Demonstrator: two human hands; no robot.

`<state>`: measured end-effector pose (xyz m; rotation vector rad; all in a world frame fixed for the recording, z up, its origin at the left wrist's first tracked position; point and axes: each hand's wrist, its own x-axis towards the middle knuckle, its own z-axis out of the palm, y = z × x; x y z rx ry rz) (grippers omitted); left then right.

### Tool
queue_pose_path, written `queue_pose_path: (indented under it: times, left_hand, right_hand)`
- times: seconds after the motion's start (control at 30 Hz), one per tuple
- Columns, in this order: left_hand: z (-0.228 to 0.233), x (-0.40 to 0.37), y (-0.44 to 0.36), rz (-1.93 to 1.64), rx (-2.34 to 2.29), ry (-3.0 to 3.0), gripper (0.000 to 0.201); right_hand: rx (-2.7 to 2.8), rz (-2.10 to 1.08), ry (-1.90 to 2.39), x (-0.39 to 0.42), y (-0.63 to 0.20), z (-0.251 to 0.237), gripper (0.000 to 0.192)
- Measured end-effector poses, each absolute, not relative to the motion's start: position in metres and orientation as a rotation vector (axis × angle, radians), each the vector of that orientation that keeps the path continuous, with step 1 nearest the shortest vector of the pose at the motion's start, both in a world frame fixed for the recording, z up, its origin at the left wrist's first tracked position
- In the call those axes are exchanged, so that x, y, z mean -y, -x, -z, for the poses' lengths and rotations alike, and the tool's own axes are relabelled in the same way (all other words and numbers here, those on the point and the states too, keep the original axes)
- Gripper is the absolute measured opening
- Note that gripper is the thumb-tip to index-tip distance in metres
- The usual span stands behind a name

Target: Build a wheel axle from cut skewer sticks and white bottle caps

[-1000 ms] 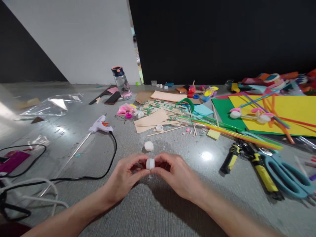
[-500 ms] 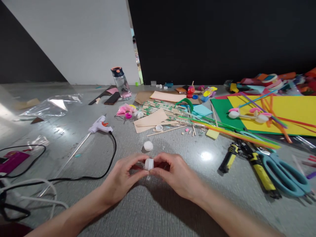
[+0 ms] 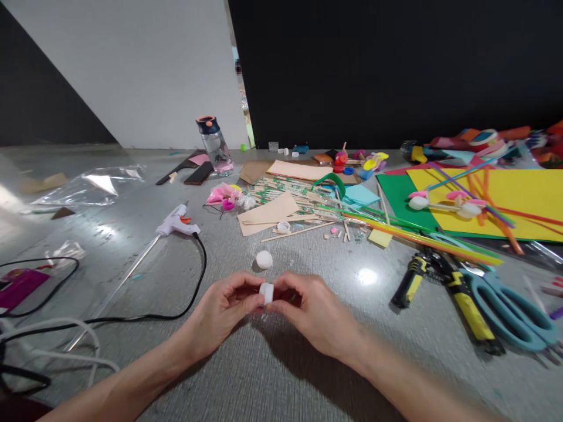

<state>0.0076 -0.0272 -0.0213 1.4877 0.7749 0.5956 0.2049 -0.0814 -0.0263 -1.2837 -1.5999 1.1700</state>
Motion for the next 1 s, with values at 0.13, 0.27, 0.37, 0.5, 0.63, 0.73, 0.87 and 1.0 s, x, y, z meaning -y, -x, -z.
queue_pose_path:
  times: [0.13, 0.27, 0.37, 0.5, 0.63, 0.73, 0.87, 1.0]
  left_hand:
    - [0.022, 0.027, -0.008, -0.579, -0.800, -1.476, 0.021]
    - [0.021, 0.027, -0.009, -0.576, -0.828, -1.472, 0.021]
    - [0.019, 0.028, -0.009, -0.561, -0.851, -1.479, 0.021]
    - [0.018, 0.028, -0.009, -0.557, -0.866, -1.502, 0.020]
    - [0.021, 0.028, -0.010, -0.581, -0.868, -1.516, 0.018]
    - [0.024, 0.029, -0.012, -0.601, -0.862, -1.528, 0.017]
    - [0.027, 0.031, -0.013, -0.617, -0.865, -1.549, 0.014]
    - [0.028, 0.032, -0.014, -0.629, -0.869, -1.576, 0.013]
  right_hand:
    - [1.636, -1.125, 1.314, 0.083, -0.206, 0.025, 0.002]
    - [1.662, -1.082, 1.340, 0.083, -0.206, 0.025, 0.002]
    - [1.677, -1.071, 1.352, 0.084, -0.206, 0.026, 0.003]
    - [1.692, -1.056, 1.365, 0.083, -0.205, 0.026, 0.003]
    - [1.703, -1.014, 1.389, 0.083, -0.204, 0.026, 0.005]
    - [1.714, -0.987, 1.403, 0.084, -0.203, 0.027, 0.007]
    - [1.730, -0.965, 1.415, 0.084, -0.203, 0.029, 0.006]
    - [1.733, -0.949, 1.419, 0.084, -0.202, 0.030, 0.005]
